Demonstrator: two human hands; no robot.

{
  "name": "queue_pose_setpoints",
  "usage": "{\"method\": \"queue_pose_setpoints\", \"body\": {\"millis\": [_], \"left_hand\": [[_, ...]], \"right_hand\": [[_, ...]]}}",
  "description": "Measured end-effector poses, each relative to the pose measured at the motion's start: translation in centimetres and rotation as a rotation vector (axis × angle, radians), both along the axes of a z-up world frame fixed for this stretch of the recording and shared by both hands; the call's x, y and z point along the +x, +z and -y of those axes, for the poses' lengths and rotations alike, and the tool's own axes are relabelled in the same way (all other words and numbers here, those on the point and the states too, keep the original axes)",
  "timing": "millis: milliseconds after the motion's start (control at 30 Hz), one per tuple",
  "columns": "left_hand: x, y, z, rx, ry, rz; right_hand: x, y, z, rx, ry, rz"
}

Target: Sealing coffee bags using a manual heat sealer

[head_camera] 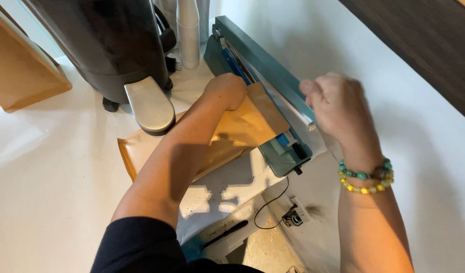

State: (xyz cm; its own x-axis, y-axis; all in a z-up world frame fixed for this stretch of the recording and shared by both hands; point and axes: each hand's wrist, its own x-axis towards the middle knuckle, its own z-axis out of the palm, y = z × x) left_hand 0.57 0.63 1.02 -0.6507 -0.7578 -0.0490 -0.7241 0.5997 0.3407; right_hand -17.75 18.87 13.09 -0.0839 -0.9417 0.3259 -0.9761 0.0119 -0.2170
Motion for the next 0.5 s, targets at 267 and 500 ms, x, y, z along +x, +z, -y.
{"method": "queue_pose_setpoints", "body": {"millis": [267,500], "left_hand": [[0.1,0.4,-0.4,0.004,0.019,-0.026],[0.4,1.2,-0.6,-0.002,-0.014,-0.004]], "right_hand": [[0.3,-2.5,0.3,0.280,-0.134,0.055],[0.3,-3.7,0.0,0.289,-0.114,-0.030]]}}
